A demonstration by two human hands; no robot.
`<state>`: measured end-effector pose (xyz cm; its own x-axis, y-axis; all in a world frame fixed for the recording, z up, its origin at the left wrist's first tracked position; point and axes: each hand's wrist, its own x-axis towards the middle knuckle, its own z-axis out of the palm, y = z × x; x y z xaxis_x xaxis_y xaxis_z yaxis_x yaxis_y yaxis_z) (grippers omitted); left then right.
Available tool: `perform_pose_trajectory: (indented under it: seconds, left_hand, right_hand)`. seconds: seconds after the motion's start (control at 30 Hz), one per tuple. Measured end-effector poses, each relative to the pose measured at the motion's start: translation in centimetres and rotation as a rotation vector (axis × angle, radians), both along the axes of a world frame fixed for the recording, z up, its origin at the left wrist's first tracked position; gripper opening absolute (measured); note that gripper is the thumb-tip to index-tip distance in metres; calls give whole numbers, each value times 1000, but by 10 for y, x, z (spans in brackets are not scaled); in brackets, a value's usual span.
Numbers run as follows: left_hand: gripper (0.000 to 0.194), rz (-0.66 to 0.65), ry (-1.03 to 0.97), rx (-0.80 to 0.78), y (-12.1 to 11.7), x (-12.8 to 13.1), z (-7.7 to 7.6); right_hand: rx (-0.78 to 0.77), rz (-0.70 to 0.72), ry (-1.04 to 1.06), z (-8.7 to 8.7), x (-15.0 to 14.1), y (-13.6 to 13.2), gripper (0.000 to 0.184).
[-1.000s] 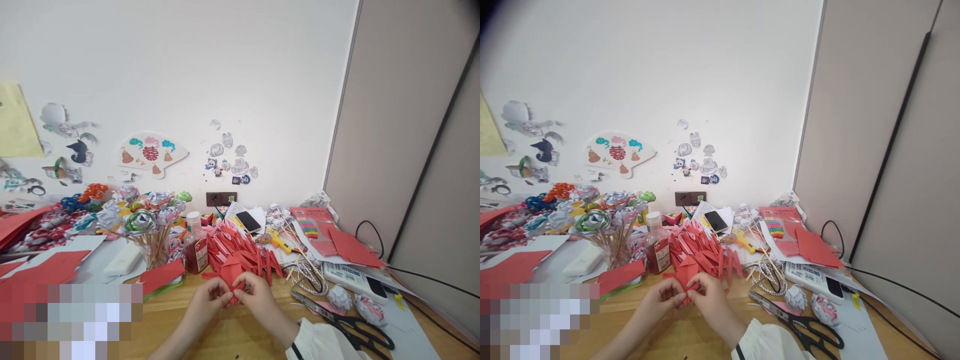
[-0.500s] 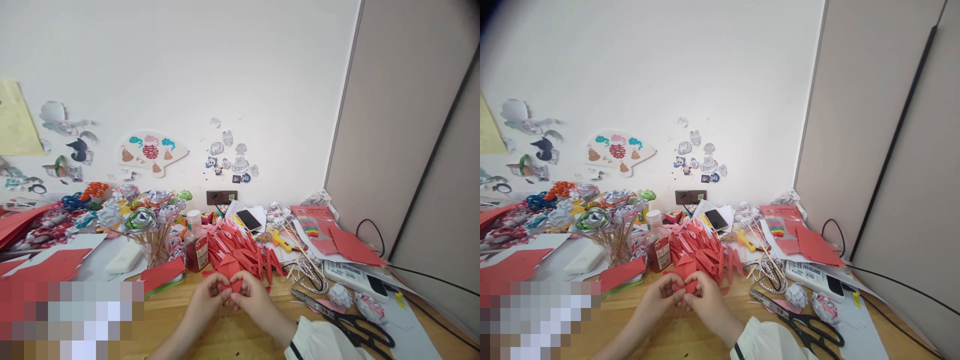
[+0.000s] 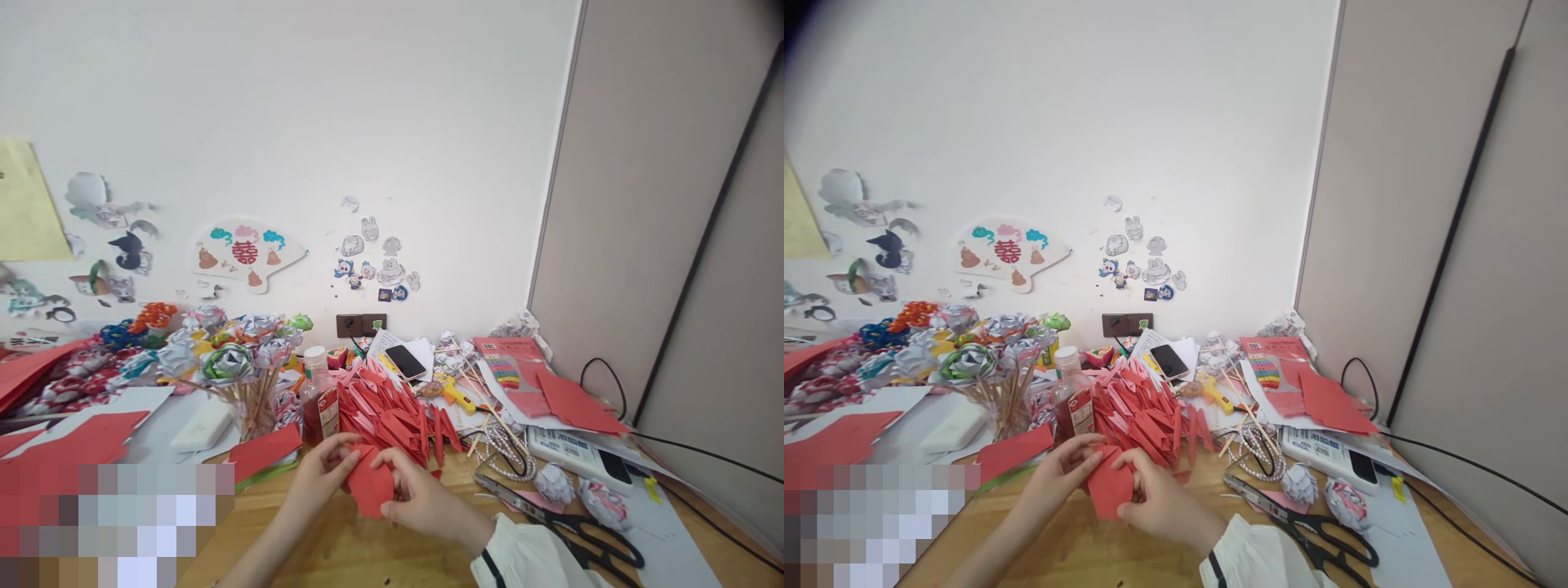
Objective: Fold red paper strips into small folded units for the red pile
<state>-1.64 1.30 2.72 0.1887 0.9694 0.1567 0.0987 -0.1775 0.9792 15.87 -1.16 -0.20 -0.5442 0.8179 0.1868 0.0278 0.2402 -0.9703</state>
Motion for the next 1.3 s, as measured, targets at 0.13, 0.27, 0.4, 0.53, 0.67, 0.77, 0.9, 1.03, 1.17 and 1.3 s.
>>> perform_pose_trajectory:
  seconds: [0.13,0.27,0.4,0.53,0.67,0.77,0.9,1.03,1.17,1.3]
  left_hand:
    - [39,-14,-18,-68,2,-2,2]
    - [41,-55,-38,-137,2,-1,-2]
    - [37,-98,20,-102,1,0,-4]
    - [34,-110,70,-5,-2,-1,-2]
    - [37,-195,61,-54,-2,-1,-1]
    - [38,-224,32,-83,-2,0,-2]
    - [44,-197,-63,-168,-3,2,-2]
    - [44,-185,-144,-190,-6,4,1]
    - [38,-154,-242,-201,-8,5,1]
    - [34,-161,-309,-228,-7,5,-1]
  right_hand:
    - [48,-107,7,3,5,6,41]
    - [114,-292,46,3,11,16,26]
    - [118,-342,14,4,13,18,11]
    - [122,-349,-7,5,12,17,9]
    - [93,-373,2,4,14,19,12]
    - [43,-357,50,1,14,22,16]
    - [-57,-312,123,1,12,21,26]
    - [-61,-315,199,6,9,18,27]
    - [15,-394,223,10,9,15,22]
    - [154,-432,141,12,10,12,14]
